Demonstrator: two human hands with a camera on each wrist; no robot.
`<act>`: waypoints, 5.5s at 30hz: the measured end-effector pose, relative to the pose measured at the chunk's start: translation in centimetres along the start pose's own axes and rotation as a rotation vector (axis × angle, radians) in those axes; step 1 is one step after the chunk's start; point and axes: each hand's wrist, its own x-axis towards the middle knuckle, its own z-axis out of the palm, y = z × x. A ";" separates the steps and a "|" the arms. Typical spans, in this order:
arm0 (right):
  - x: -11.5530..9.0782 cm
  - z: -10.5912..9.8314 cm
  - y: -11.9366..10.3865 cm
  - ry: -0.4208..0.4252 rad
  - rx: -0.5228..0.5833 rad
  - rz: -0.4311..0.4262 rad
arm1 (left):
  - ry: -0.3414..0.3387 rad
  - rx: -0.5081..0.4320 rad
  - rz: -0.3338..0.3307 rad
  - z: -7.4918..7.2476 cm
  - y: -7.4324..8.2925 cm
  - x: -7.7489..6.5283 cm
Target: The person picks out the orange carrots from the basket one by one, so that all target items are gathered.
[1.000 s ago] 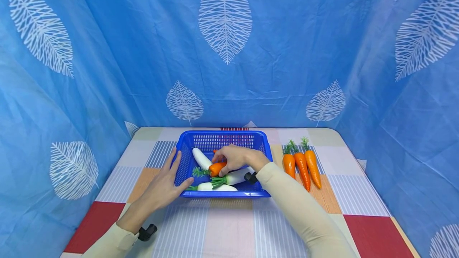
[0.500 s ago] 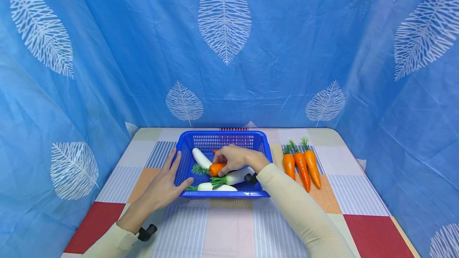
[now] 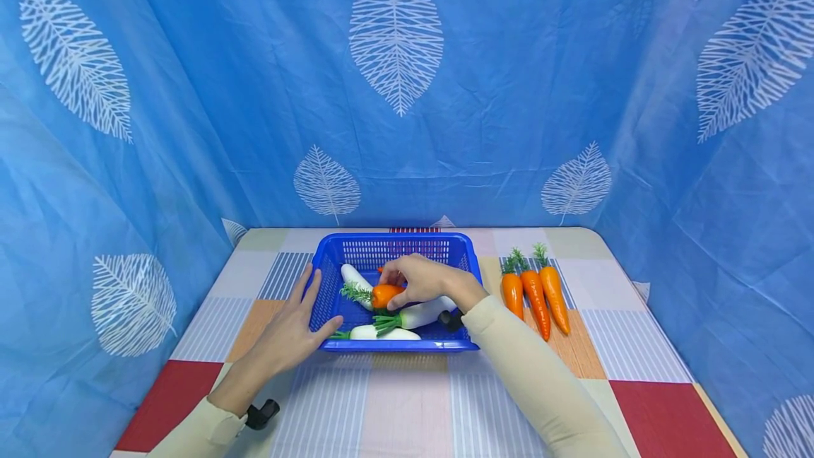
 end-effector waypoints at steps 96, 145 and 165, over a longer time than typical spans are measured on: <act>-23.5 -2.7 15.0 0.716 -0.004 0.618 | 0.027 -0.012 0.018 0.2 -0.2 -0.1; -25.5 -2.0 20.3 0.571 0.102 0.892 | 0.022 -0.021 0.003 0.3 -0.3 -0.2; -25.6 -2.1 19.5 0.709 0.060 0.844 | 0.033 -0.022 0.019 0.3 -0.4 -0.1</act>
